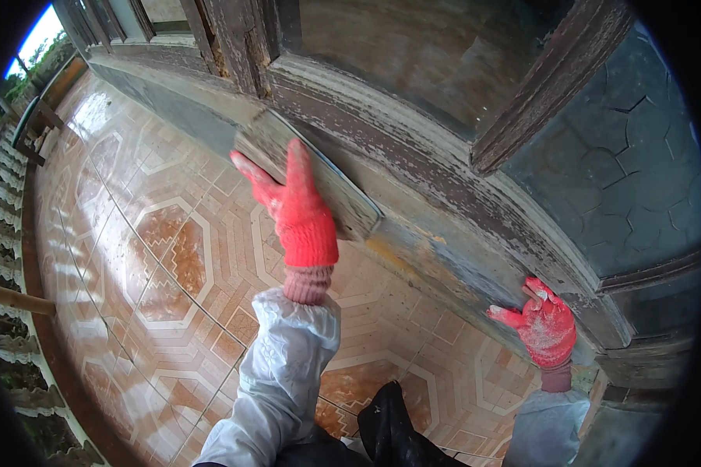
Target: The person sands the wooden frame of a window using a sanding block.
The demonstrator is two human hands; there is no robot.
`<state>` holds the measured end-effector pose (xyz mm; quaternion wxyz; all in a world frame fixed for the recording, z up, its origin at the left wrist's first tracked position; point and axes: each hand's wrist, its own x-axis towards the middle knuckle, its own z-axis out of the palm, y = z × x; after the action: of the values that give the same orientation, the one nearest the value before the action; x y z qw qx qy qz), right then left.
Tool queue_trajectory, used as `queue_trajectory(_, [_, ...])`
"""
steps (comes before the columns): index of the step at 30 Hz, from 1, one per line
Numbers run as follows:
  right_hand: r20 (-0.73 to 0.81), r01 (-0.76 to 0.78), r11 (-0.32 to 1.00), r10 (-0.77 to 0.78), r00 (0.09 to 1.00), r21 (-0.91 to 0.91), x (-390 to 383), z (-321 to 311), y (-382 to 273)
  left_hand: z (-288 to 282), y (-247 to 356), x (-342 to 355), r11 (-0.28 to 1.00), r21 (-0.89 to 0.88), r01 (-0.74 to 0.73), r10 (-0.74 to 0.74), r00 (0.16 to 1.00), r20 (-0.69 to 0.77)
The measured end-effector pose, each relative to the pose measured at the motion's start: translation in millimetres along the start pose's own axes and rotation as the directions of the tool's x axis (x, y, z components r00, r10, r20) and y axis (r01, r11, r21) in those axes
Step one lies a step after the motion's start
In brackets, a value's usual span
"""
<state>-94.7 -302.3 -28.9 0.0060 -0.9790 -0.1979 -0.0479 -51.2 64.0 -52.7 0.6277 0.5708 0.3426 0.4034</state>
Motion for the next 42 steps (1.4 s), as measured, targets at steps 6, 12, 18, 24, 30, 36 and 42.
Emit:
queue_trajectory(6, [-0.241,0.117,0.992,-0.125,0.963,-0.046,-0.4,17.2,6.0,-20.8,-89.5,39.8,0.905,-0.339,0.258,-0.269,0.963,0.015])
queue_trajectory(12, [-0.213,0.213,0.95,-0.262,0.941,-0.228,-6.7,15.0,20.8,3.5,-11.0,-6.3,0.993,-0.088,0.08,-0.086,0.994,-0.066])
queue_trajectory(18, [-0.169,0.1,0.99,-0.082,0.982,0.1,-0.9,6.8,-1.1,-3.1,-32.6,7.4,0.907,-0.379,0.182,-0.184,0.982,0.033])
queue_trajectory(24, [-0.226,0.255,0.933,-0.313,0.922,-0.254,6.0,6.6,5.5,15.1,-44.4,-126.8,0.994,0.01,0.112,-0.113,0.987,0.111])
queue_trajectory(30, [-0.077,0.061,0.994,-0.068,0.995,-0.092,2.2,-3.9,-9.2,-5.9,-50.2,9.5,0.839,-0.466,0.282,-0.297,0.954,0.043])
queue_trajectory(36, [0.02,-0.209,0.804,0.239,0.971,0.556,-1.8,14.3,6.4,18.3,-7.0,-114.6,0.979,0.071,0.192,-0.199,0.975,0.102])
queue_trajectory(42, [0.013,-0.216,0.887,0.231,0.973,0.409,-1.4,6.2,1.1,7.6,-24.7,-76.8,0.999,-0.005,0.033,-0.032,0.993,0.116])
